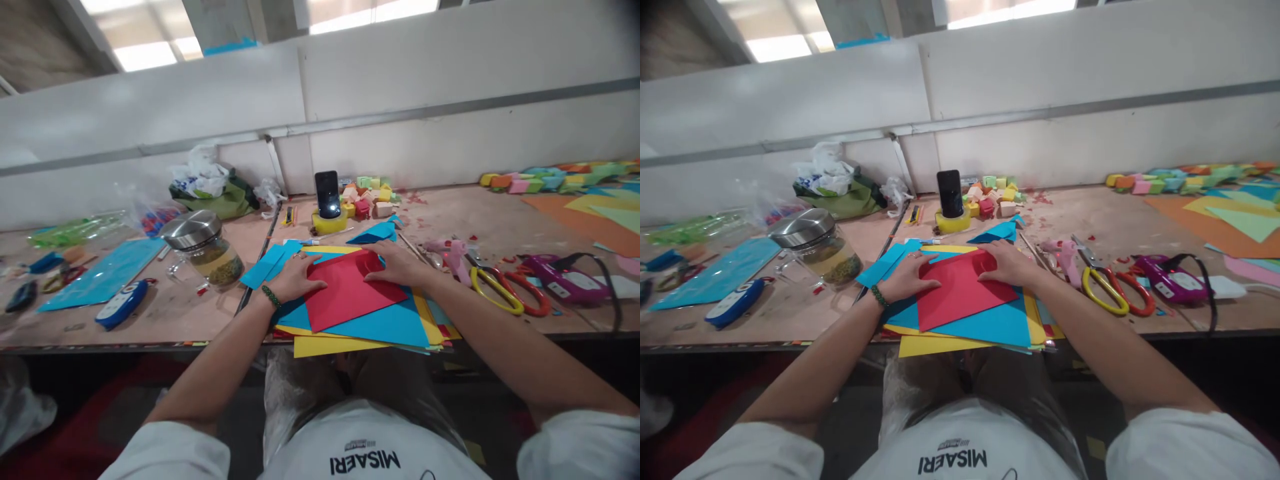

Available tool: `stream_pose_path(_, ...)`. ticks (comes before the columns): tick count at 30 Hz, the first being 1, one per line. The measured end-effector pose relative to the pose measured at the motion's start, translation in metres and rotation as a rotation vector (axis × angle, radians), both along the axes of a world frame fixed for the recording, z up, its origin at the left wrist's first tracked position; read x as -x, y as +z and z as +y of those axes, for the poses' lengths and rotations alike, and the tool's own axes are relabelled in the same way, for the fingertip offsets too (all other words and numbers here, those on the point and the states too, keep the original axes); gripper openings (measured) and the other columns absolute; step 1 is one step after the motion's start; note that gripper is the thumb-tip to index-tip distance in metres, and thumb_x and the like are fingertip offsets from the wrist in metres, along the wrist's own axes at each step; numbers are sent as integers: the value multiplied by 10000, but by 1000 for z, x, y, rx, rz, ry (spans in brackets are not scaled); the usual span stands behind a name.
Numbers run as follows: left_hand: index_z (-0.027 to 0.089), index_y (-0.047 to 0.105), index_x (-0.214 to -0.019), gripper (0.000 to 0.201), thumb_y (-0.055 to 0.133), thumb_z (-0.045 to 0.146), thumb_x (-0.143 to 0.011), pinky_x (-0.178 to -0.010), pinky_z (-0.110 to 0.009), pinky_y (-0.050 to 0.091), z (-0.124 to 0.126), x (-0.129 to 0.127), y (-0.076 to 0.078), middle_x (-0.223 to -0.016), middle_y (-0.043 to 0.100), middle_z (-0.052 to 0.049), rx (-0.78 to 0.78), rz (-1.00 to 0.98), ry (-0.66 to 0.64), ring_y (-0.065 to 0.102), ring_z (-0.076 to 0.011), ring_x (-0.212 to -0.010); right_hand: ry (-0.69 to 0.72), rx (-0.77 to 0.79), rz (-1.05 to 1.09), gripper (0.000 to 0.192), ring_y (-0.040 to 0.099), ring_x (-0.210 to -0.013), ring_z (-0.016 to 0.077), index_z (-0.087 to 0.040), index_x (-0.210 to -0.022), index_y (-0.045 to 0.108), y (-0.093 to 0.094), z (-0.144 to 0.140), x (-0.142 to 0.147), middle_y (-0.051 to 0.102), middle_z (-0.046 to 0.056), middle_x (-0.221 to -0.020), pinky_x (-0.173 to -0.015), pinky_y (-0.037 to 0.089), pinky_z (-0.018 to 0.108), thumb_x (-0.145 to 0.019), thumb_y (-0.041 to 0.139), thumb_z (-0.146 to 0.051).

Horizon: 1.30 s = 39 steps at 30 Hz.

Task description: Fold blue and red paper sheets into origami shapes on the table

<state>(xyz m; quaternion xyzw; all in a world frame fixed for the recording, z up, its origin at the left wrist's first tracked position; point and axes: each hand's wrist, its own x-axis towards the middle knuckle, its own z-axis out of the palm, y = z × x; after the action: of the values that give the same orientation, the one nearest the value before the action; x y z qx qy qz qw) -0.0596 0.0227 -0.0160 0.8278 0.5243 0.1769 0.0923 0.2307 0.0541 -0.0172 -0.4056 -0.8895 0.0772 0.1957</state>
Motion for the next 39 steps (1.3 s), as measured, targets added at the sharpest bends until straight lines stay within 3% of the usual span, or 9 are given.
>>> stream_pose_path(4,144,716,-1028,374,734,285,-682,-827,-374,467,1,1,0,-917,664,-73,121,-363,17,594,-238,-868,4,-85,47,530,580,-1098,305,-173,-1294,578,-1,-2,1,657,139,-1173,-945,456,496,-811,667,-372)
stream_pose_path(8,155,703,-756,159,675,304,-707,-748,-326,472,1,1,4,-782,682,-45,189,-580,12,609,-213,-790,-63,-90,200,566,561,-1154,314,-156,-1303,552,0,-2,0,619,165,-1229,-980,444,516,-816,654,-426)
stream_pose_path(13,157,655,-790,285,683,434,-725,-692,-305,485,-2,1,10,-771,672,-29,230,-793,36,612,-183,-732,-155,123,553,689,654,-996,291,-166,-1294,536,-1,2,1,683,125,-1106,-869,529,473,-726,724,-508)
stream_pose_path(16,163,631,-795,348,769,446,-649,-665,-298,488,-4,0,12,-751,663,-13,324,-985,70,614,-170,-699,-103,367,755,662,694,-814,262,-183,-1220,558,2,-1,4,732,63,-904,-728,574,427,-679,764,-503)
stream_pose_path(19,162,622,-865,411,817,413,-605,-659,-286,491,-6,-2,15,-765,668,-8,385,-1059,84,627,-160,-694,-36,491,910,558,705,-812,250,-212,-1122,593,5,-5,7,745,46,-905,-710,585,402,-666,784,-471)
stream_pose_path(24,152,605,-1026,560,863,336,-563,-737,-323,526,-6,-2,17,-925,707,-53,474,-1092,65,667,-186,-796,-47,395,974,478,704,-860,247,-210,-1018,629,6,-4,7,748,52,-949,-772,585,411,-649,792,-467)
stream_pose_path(29,136,621,-976,532,880,307,-544,-740,-315,536,-5,-1,16,-871,724,-44,469,-1122,92,680,-185,-776,-54,374,977,449,702,-865,246,-210,-987,633,4,-2,7,746,46,-937,-788,582,418,-657,787,-473)
stream_pose_path(35,149,598,-1123,665,884,315,-546,-695,-272,526,-7,-2,20,-809,727,-22,504,-1205,98,675,-153,-717,-60,420,1015,452,701,-854,234,-213,-980,631,5,-4,8,745,41,-931,-807,576,409,-649,799,-471)
stream_pose_path(39,136,659,-985,555,880,385,-540,-626,-224,485,-7,-4,23,-737,702,0,488,-1228,133,624,-114,-634,-62,411,1058,471,699,-877,230,-215,-975,626,4,-3,7,745,41,-948,-830,569,407,-636,810,-484)
